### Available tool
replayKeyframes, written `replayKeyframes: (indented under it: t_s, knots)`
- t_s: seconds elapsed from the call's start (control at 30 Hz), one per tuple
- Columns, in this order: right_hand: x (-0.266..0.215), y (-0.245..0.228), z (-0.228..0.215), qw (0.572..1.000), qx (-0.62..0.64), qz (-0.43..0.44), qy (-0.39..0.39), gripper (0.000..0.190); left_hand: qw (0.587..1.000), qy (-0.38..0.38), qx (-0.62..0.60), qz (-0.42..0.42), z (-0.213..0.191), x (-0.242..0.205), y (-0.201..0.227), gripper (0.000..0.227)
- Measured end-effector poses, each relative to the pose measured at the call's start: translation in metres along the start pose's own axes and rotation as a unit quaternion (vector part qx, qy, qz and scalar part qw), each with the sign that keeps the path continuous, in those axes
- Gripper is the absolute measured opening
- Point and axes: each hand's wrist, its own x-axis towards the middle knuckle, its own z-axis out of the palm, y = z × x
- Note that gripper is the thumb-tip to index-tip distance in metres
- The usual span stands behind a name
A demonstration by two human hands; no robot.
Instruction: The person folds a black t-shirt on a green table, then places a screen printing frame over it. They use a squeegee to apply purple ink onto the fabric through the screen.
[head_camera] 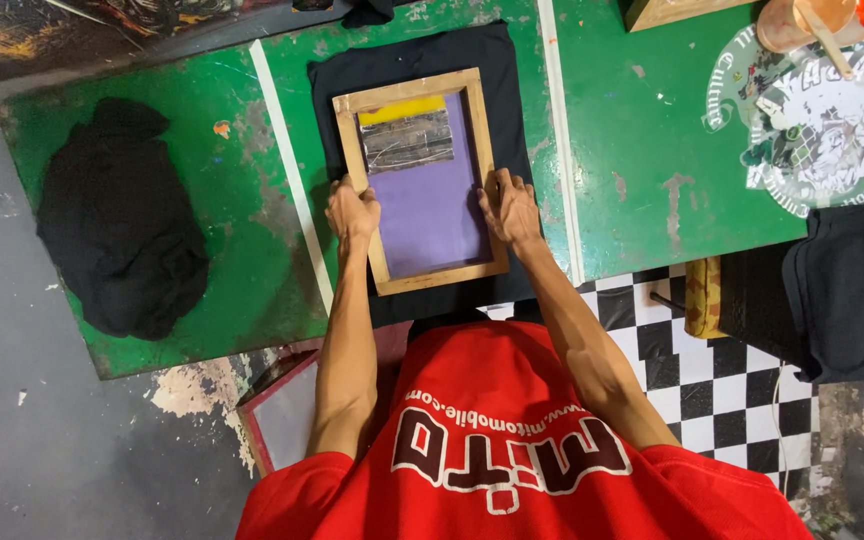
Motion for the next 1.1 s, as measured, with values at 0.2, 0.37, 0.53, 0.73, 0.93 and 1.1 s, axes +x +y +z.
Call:
replayKeyframes:
  t_s: [0.2, 0.37, 0.53, 0.73, 0.93, 1.1]
  knots:
    - [0.0, 0.001, 0.005, 1.0, -0.007, 0.003, -0.008, 0.039, 1.0, -0.003, -0.005, 0.001, -0.002, -0.003, 0.002, 0.044]
    - [-0.001, -0.007, 0.004, 1.0, -0.015, 0.009, -0.007, 0.04, 1.0, -0.002, -0.001, 0.001, -0.007, -0.003, 0.004, 0.044]
    - [0.009, 0.004, 0.022, 0.999, -0.033, 0.011, 0.002, 0.04, 1.0, -0.001, -0.007, -0.004, 0.005, 0.001, -0.004, 0.048]
    - [-0.015, -0.018, -0.004, 0.998, -0.048, 0.024, 0.011, 0.037, 1.0, -0.01, -0.015, -0.02, 0.005, -0.003, -0.001, 0.051]
    - [-0.023, -0.019, 0.001, 0.994, -0.093, 0.009, 0.056, 0.071, 0.992, 0.033, 0.105, 0.063, -0.038, -0.029, 0.065, 0.106]
    - [-0.037, -0.023, -0.001, 0.994, -0.045, -0.048, 0.089, 0.069, 0.935, -0.114, 0.25, 0.224, -0.028, -0.017, 0.113, 0.101]
